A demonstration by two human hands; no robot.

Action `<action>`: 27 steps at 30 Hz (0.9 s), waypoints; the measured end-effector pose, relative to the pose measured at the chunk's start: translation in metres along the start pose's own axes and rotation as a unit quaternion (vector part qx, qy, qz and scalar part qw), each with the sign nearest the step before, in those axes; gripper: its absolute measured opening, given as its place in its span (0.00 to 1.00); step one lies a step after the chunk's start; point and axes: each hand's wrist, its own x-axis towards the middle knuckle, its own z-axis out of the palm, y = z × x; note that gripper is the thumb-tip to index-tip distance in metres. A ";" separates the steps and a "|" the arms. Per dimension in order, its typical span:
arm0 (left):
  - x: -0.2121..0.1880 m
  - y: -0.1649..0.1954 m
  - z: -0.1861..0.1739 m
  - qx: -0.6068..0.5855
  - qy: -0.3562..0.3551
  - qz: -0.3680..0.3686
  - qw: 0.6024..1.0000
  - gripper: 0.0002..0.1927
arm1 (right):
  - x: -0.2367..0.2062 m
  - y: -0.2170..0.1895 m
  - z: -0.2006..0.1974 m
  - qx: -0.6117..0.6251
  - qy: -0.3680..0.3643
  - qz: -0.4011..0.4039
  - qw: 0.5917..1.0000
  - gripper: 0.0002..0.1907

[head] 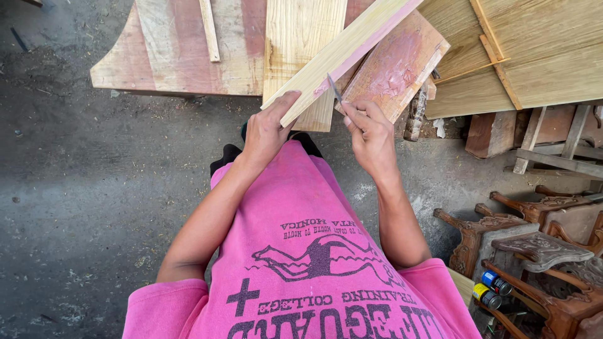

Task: The person carries wooden boards to a work surface, positions a narrow board against a panel, and hammers nails into it using a claw hammer. They then hold the assembled board and scrape and trim its edge with a small knife, working along the length of the board.

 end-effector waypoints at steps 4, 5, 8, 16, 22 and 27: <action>0.001 -0.002 0.000 0.000 -0.001 -0.007 1.000 0.23 | -0.006 -0.012 0.004 -0.012 -0.046 -0.003 0.999 0.16; 0.001 -0.002 0.001 -0.002 0.001 -0.006 1.000 0.24 | -0.008 -0.014 0.005 -0.016 -0.049 -0.017 0.999 0.16; 0.003 -0.003 0.000 -0.007 -0.001 -0.008 1.000 0.24 | -0.013 -0.014 0.005 -0.010 -0.062 -0.037 0.997 0.16; 0.006 -0.006 -0.003 -0.034 0.008 -0.037 0.999 0.22 | -0.013 0.013 0.038 0.050 0.085 0.008 0.995 0.16; 0.004 -0.007 -0.002 -0.028 0.010 -0.017 0.999 0.24 | -0.034 0.010 0.035 0.040 0.010 0.010 0.999 0.17; 0.003 -0.007 -0.001 -0.023 -0.001 -0.031 0.999 0.24 | -0.016 0.013 0.005 -0.018 0.075 0.010 0.997 0.16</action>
